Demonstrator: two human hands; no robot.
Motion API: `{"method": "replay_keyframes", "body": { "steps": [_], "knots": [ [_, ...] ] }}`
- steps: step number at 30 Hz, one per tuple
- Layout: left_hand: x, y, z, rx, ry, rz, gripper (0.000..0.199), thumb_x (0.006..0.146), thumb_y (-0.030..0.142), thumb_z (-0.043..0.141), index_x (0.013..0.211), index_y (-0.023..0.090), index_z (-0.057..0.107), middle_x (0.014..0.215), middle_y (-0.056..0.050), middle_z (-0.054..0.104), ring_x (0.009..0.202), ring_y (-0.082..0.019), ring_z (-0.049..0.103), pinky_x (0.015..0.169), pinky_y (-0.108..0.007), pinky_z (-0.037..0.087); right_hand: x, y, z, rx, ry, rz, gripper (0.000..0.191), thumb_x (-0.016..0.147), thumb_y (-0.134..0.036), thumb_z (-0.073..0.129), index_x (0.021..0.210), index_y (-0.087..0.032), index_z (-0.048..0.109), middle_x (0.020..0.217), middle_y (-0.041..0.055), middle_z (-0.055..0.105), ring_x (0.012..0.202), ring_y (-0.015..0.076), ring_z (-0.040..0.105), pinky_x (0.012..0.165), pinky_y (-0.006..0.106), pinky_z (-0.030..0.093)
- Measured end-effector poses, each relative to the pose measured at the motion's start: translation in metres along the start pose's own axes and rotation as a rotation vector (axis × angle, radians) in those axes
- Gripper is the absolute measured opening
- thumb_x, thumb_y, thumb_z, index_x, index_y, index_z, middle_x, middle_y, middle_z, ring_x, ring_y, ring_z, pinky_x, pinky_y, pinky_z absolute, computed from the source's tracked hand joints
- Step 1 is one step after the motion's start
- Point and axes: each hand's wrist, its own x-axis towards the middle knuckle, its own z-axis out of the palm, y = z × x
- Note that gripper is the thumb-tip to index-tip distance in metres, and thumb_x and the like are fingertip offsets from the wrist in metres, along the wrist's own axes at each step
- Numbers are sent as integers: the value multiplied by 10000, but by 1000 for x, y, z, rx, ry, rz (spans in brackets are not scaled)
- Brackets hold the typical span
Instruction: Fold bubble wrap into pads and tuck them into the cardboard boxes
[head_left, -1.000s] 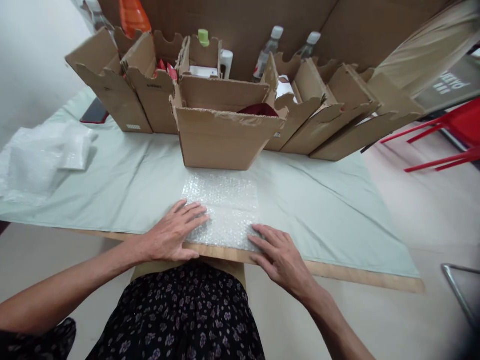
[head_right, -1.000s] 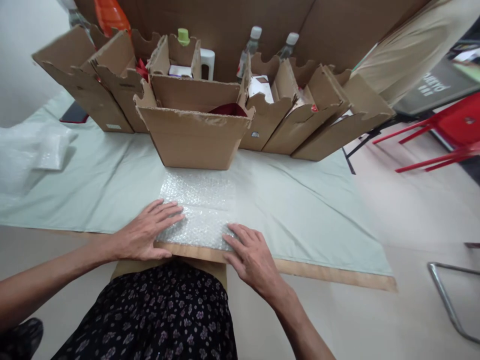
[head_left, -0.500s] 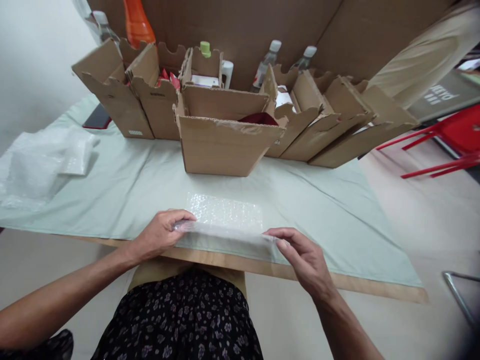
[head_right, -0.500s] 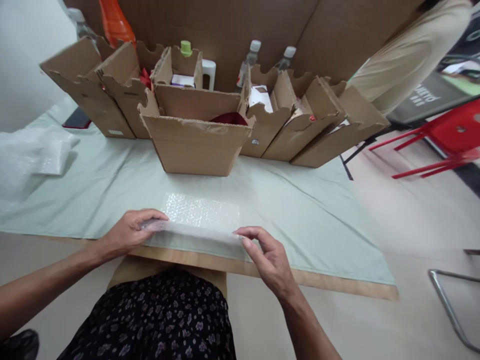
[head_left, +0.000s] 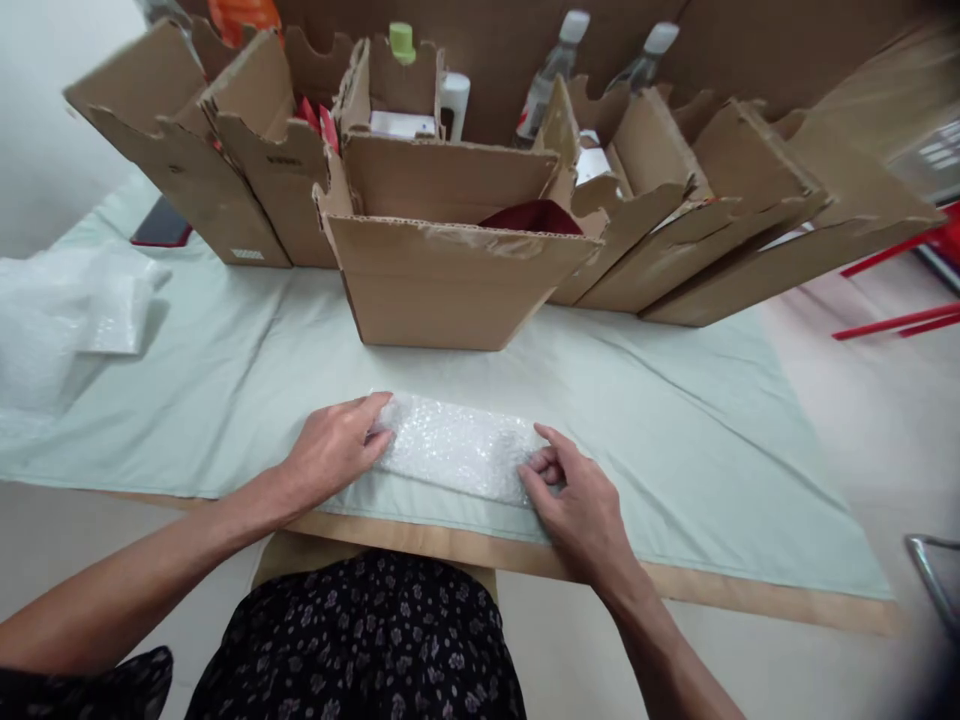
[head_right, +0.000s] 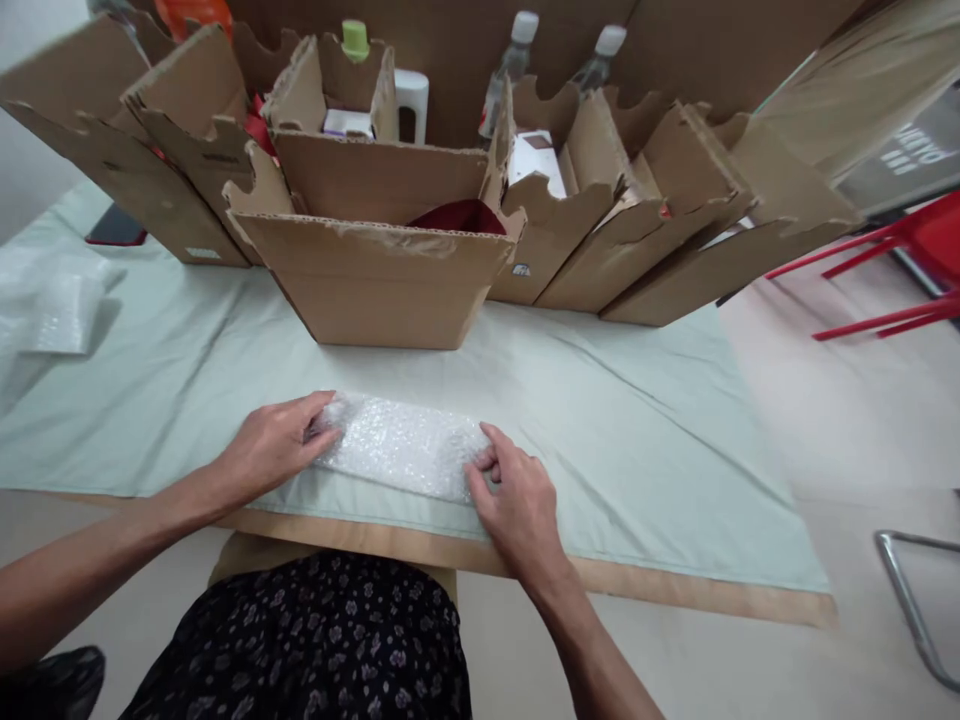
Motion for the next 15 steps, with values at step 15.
{"method": "replay_keyframes", "body": {
  "steps": [15],
  "knots": [
    [-15,-11,-1,29,38,-124,500,892,248,607,1384,193,540,937,-30,718,801,-219,690,694,-324,512,34,11,1,-103,59,-260,312,980,-330,530,1200,-193,705,941,73,766,814,241,700,823,420,523]
  ]
}}
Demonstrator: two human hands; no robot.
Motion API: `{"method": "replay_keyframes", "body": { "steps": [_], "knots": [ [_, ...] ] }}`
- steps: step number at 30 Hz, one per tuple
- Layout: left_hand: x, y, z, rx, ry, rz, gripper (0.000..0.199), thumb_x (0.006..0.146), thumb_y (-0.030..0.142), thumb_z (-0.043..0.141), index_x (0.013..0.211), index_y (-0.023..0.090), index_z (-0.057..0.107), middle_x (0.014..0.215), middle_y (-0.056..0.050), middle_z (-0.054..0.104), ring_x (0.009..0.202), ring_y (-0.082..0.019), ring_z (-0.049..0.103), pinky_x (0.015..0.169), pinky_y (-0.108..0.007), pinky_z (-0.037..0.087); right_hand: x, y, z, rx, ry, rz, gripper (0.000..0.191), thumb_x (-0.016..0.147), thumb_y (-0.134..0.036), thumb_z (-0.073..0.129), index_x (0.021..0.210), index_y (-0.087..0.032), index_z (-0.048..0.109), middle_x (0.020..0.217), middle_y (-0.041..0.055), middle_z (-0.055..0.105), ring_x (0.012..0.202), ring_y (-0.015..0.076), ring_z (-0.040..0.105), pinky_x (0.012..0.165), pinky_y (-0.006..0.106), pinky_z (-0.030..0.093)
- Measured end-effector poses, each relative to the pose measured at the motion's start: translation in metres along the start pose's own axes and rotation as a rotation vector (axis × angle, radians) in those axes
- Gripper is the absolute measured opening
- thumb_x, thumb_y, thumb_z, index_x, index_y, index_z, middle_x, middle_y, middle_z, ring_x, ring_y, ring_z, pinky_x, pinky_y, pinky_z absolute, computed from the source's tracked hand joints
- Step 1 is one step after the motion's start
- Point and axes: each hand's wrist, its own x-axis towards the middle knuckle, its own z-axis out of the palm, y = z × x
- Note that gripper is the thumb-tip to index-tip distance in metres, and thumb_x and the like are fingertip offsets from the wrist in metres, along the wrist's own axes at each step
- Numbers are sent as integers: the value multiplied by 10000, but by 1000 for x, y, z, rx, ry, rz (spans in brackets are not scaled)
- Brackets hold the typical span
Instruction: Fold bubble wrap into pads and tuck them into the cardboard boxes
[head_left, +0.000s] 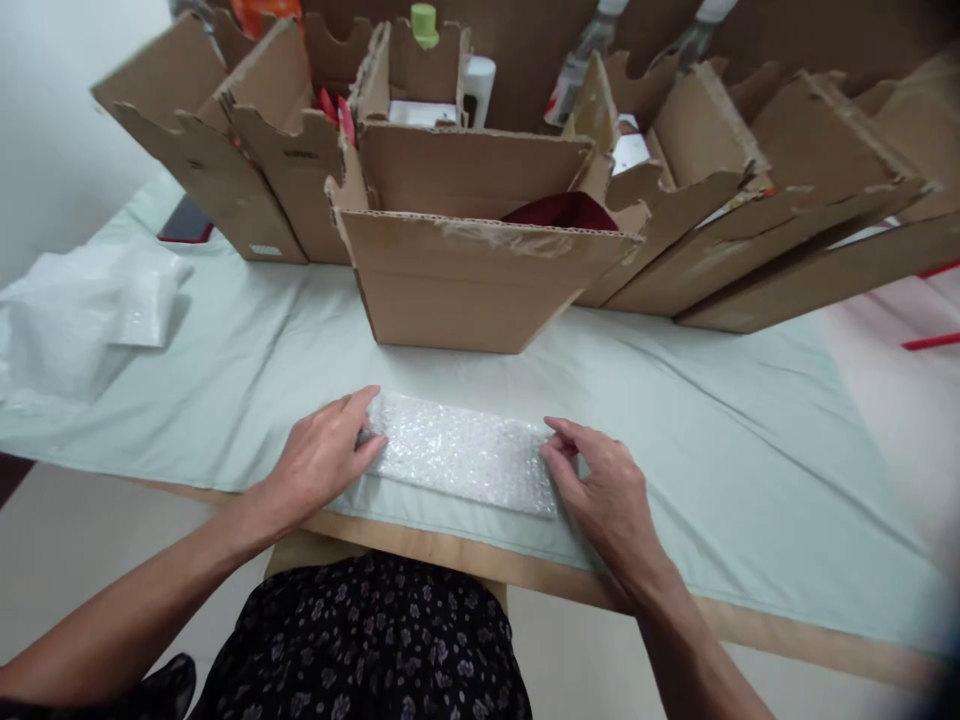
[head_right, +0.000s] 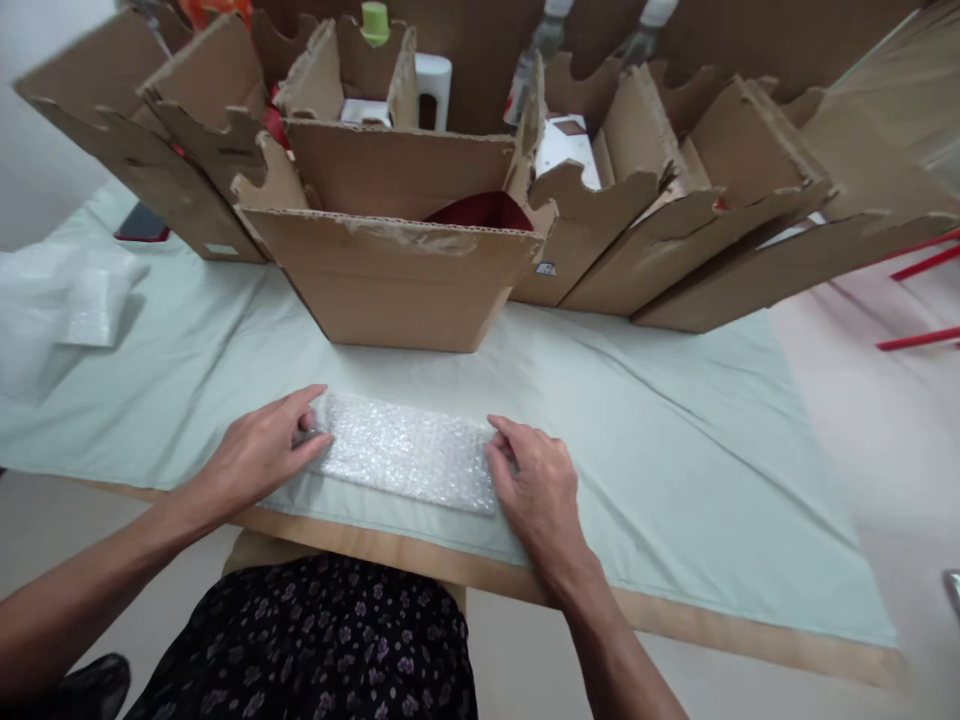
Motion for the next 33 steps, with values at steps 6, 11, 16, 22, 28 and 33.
{"method": "replay_keyframes", "body": {
  "steps": [6,11,16,22,28,33],
  "knots": [
    [2,16,-1,8,-86,11,555,899,173,538,1452,155,495,1077,-109,739,964,-270,708,814,-386,562,7,18,14,-162,-19,-129,383,953,-523,533,998,-203,740,1146,160,730,889,335,662,783,504,509],
    [-3,0,-8,-133,9,31,573,888,156,507,1460,175,491,898,-37,711,800,-206,673,757,-338,550,15,-7,12,53,-57,-70,320,956,-512,546,814,-244,649,1024,101,753,802,267,677,724,423,518],
    [-3,-33,-23,-211,129,-56,590,878,212,532,1466,191,490,807,16,661,674,-160,615,689,-293,508,39,-42,13,315,-80,71,295,909,-443,648,1112,-228,650,888,48,734,706,193,674,681,330,554],
    [-4,-57,-15,-104,157,-86,651,886,212,569,1520,205,420,908,-12,681,790,-190,663,729,-304,538,54,-46,37,332,-223,96,605,891,-406,652,1448,-196,546,834,32,722,778,206,714,714,333,573],
    [-23,-43,-11,-76,432,170,512,961,225,597,1458,173,484,1391,-181,577,1305,-349,550,1084,-533,490,39,-45,24,327,-304,39,652,930,-425,646,1526,-210,494,774,3,682,854,211,711,799,343,587],
    [-31,-29,0,-144,193,414,354,930,201,625,1283,175,619,1394,-149,615,1374,-337,496,1157,-545,414,33,-54,17,297,-385,-29,559,940,-412,652,1477,-273,586,908,23,734,764,181,695,768,330,605]
  ]
}}
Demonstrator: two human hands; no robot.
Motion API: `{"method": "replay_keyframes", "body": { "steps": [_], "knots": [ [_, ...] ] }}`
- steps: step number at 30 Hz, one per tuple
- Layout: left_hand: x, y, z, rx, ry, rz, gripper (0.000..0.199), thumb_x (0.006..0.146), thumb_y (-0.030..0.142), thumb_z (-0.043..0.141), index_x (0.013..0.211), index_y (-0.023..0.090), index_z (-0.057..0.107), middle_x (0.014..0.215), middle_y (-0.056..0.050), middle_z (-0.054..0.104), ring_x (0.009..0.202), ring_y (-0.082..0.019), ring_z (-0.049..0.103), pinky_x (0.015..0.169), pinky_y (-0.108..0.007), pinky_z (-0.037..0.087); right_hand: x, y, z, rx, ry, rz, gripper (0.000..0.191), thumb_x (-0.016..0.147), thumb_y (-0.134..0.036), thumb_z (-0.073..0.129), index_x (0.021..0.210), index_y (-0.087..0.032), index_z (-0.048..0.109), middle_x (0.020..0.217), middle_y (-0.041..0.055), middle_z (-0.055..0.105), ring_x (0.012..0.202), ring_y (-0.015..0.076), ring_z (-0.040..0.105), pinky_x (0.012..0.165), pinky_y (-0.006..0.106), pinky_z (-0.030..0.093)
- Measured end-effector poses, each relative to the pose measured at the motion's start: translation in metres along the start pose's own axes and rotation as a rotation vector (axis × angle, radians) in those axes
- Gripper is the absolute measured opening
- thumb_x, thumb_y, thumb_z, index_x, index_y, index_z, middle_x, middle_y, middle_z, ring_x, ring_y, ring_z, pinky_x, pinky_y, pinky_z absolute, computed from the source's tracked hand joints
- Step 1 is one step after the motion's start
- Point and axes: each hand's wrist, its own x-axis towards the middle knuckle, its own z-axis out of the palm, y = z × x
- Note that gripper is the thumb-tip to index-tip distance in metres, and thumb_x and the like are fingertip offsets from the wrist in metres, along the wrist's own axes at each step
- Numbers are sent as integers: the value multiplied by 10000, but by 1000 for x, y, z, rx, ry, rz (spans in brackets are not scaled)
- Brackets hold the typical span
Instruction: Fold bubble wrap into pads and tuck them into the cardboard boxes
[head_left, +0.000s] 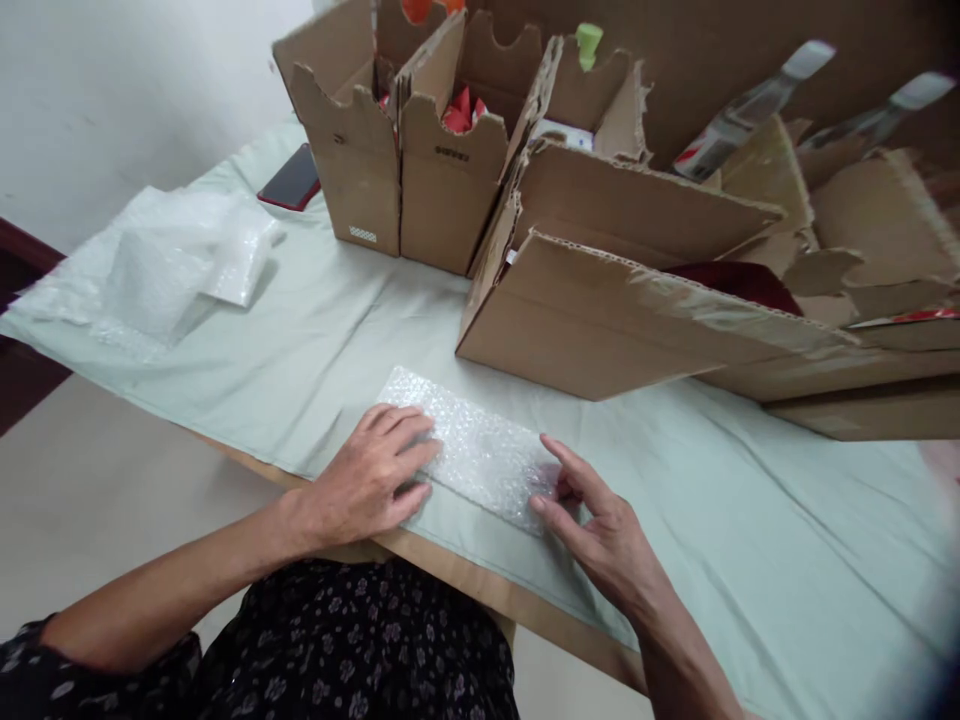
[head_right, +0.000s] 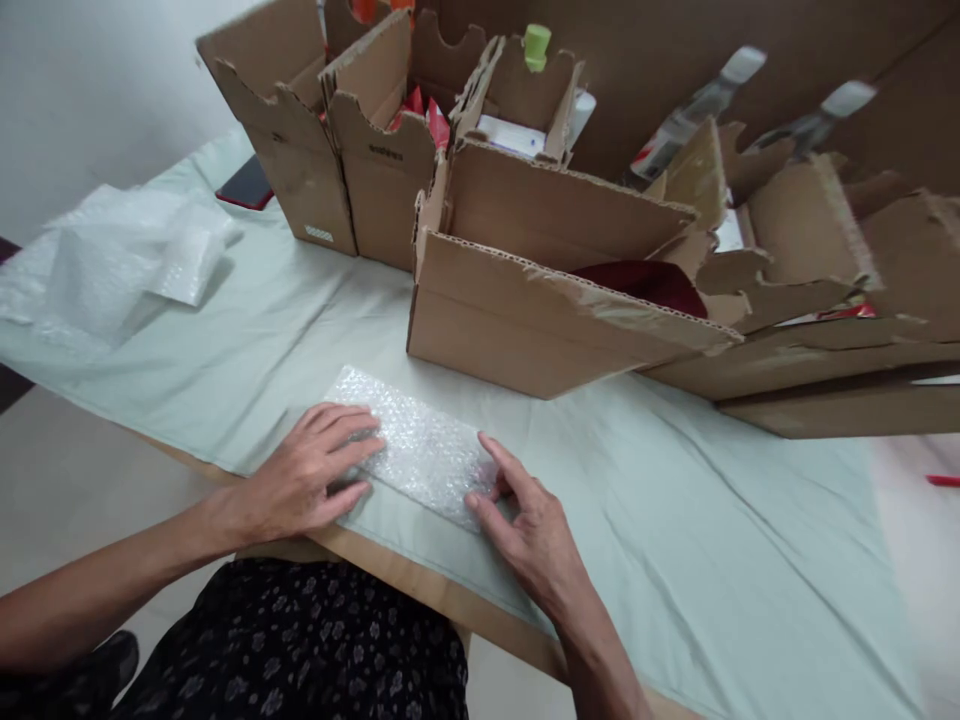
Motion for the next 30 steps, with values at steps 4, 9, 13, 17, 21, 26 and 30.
{"method": "replay_keyframes", "body": {
  "steps": [4,9,13,17,21,26,30],
  "knots": [
    [-1,-1,2,0,-33,-12,407,893,216,632,1298,178,617,1338,-142,643,1286,-329,558,1130,-549,416,-1,-6,6,-12,-69,-92,287,964,-367,613,1196,-312,775,1071,55,794,937,247,742,905,437,598],
    [-3,3,-5,63,-66,1,369,887,218,628,1253,178,637,1312,-144,655,1268,-334,571,1123,-559,410,-2,-15,7,235,-27,61,240,950,-376,611,1027,-264,809,1010,58,796,939,243,741,831,381,604],
    [0,0,-2,163,-36,15,304,950,116,533,1212,181,672,1319,-128,689,1319,-324,572,1150,-576,391,-15,-24,6,463,-72,158,232,909,-421,674,993,-253,810,970,50,787,853,218,721,785,355,601],
    [9,-12,1,223,14,-42,416,912,-20,446,1146,179,725,1340,-126,704,1376,-347,560,1166,-632,375,-49,-38,21,626,-231,157,400,922,-476,696,1266,-282,750,982,62,762,836,209,703,790,367,607],
    [-3,-11,-5,125,98,-90,481,877,-32,445,1211,183,716,1387,-130,682,1392,-335,552,1170,-639,389,-90,-58,66,785,-408,167,776,882,-595,723,1567,-315,491,1180,102,720,1030,259,691,968,458,572],
    [-60,24,-20,-155,37,31,578,793,20,502,1322,214,631,1416,-91,660,1451,-287,487,1222,-596,379,-115,-78,127,867,-340,195,854,913,-629,666,1644,-339,334,1650,122,404,1245,294,595,1146,515,444],
    [-91,40,-11,-99,9,63,590,835,67,551,1416,165,556,1408,-139,655,1411,-312,520,1216,-611,379,-108,-83,130,857,-318,100,835,937,-573,669,1651,-321,316,1619,137,448,1251,297,598,1133,528,452]
  ]
}}
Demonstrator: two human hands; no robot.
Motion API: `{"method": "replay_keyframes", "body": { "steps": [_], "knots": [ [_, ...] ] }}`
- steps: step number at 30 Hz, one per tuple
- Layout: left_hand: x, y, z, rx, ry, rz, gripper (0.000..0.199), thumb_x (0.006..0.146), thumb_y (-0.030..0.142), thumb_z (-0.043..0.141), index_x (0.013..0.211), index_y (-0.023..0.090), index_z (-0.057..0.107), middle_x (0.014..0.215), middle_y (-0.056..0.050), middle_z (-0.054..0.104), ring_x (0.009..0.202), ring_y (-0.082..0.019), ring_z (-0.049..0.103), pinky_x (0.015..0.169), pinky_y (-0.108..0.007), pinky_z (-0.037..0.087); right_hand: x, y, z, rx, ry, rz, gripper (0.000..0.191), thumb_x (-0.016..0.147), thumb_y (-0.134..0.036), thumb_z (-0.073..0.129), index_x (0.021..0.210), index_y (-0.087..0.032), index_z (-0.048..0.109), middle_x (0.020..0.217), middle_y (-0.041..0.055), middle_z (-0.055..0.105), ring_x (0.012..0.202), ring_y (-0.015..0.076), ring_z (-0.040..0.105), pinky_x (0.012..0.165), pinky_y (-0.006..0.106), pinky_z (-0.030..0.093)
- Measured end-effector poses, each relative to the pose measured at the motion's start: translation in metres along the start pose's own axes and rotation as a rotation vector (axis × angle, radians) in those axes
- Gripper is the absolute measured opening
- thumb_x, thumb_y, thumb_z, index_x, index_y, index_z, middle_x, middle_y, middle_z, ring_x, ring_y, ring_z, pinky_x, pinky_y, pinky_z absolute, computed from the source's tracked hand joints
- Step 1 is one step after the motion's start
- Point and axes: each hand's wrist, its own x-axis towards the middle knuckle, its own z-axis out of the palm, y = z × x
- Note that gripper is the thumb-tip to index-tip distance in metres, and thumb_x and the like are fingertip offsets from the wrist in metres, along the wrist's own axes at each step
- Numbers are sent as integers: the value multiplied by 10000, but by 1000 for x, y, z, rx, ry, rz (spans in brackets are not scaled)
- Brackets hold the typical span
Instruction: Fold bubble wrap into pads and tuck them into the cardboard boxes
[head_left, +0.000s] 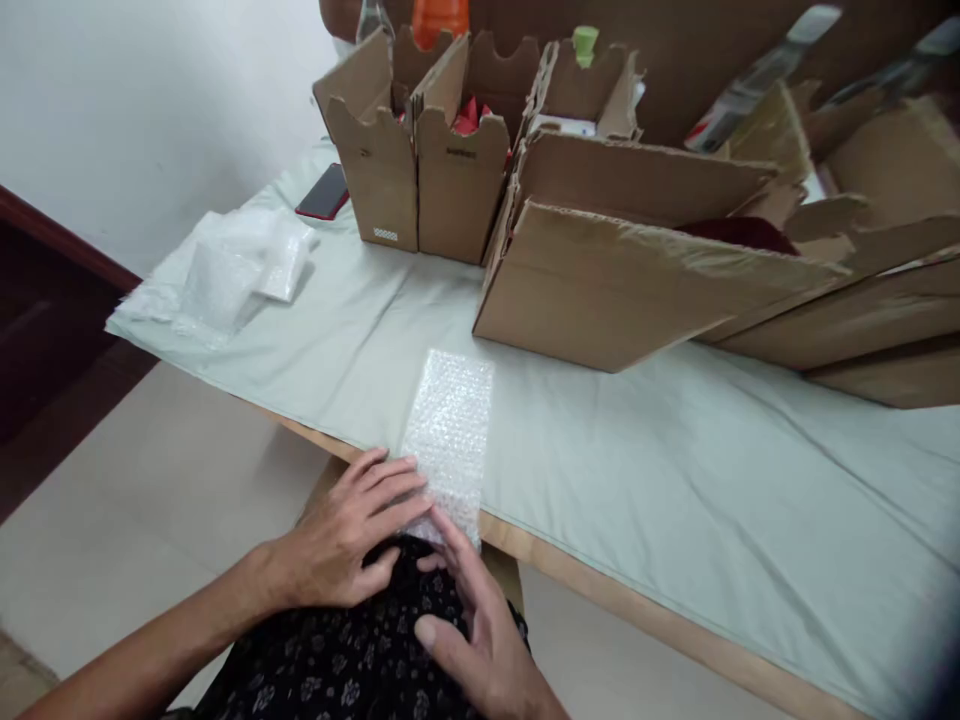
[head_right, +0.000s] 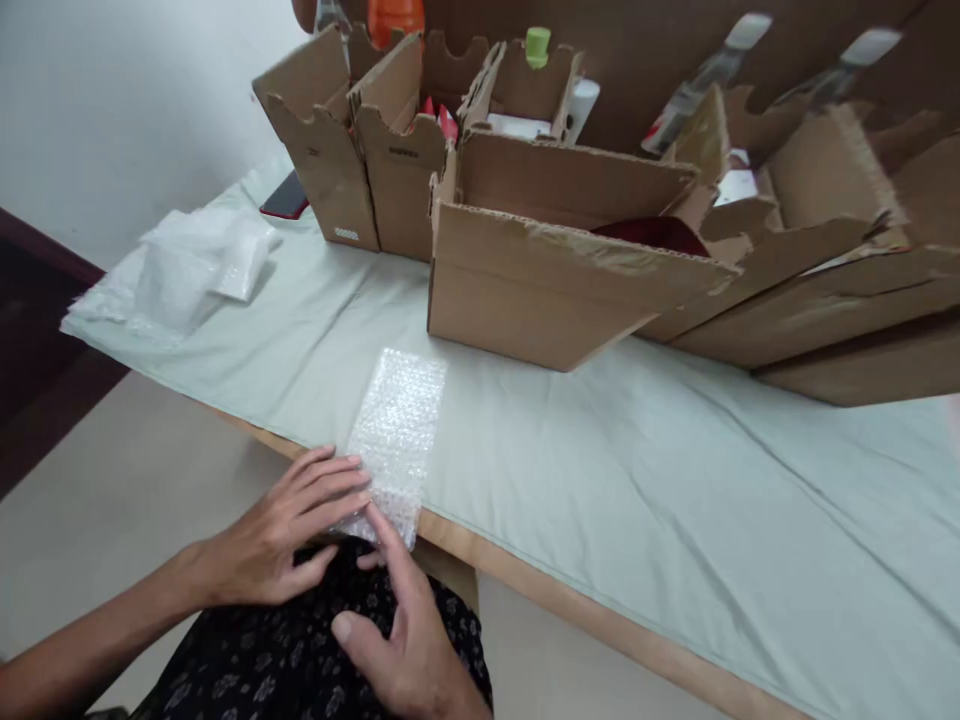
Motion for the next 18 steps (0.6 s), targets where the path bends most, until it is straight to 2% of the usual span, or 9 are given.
{"method": "replay_keyframes", "body": {
  "steps": [2,4,6,7,9,12,14,16,18],
  "knots": [
    [-3,-3,10,57,87,8,517,884,19,525,1382,143,578,1304,-134,711,1325,-286,590,1174,-565,429,1,-11,-10,-25,-44,-39,812,946,-508,690,1645,-321,323,1468,131,599,1186,276,644,1069,498,512],
    [2,-9,18,30,171,-8,441,906,-7,516,1303,150,627,1180,-106,754,1219,-259,647,1106,-509,484,0,-26,-23,-66,-68,-109,704,979,-398,675,1613,-354,374,1212,75,725,991,212,701,911,398,592],
    [9,-15,20,-69,232,-41,369,915,2,541,1225,163,661,1080,-80,770,1125,-240,678,1029,-463,522,-2,-40,-38,-193,36,-217,581,1006,-274,633,1549,-388,461,1032,20,738,852,161,693,788,310,600],
    [12,-16,20,-126,254,-65,338,920,11,556,1195,169,671,1045,-70,772,1084,-232,685,991,-441,533,-1,-46,-45,-297,130,-274,552,1004,-230,625,1516,-393,500,1015,13,730,852,156,686,780,299,597],
    [17,-18,18,-219,298,-125,291,932,35,577,1166,176,678,1000,-57,767,1005,-212,689,922,-400,544,5,-53,-55,-525,291,-351,583,971,-208,667,1508,-372,509,1144,44,720,1002,195,685,863,346,597],
    [22,-17,16,-258,346,-232,263,960,83,590,1191,179,670,958,-45,745,901,-181,670,842,-347,540,28,-50,-58,-741,305,-384,690,921,-265,737,1549,-314,456,1350,105,671,1168,275,656,916,430,597],
    [23,-17,17,-244,348,-294,280,976,114,592,1239,184,655,962,-42,737,870,-169,657,820,-325,536,46,-43,-54,-780,297,-408,599,942,-253,704,1507,-284,505,1233,93,728,1032,251,696,847,399,613],
    [24,-17,20,-232,339,-349,308,988,135,592,1287,195,637,995,-43,736,865,-161,655,804,-301,535,62,-38,-48,-778,349,-417,448,973,-214,645,1415,-259,586,1059,58,764,847,201,702,765,340,613],
    [26,-18,22,-211,340,-384,325,993,150,598,1312,210,625,993,-34,726,851,-154,648,783,-281,531,71,-37,-43,-756,417,-387,378,980,-202,626,1357,-228,619,1000,46,768,756,171,690,709,297,604]
  ]
}}
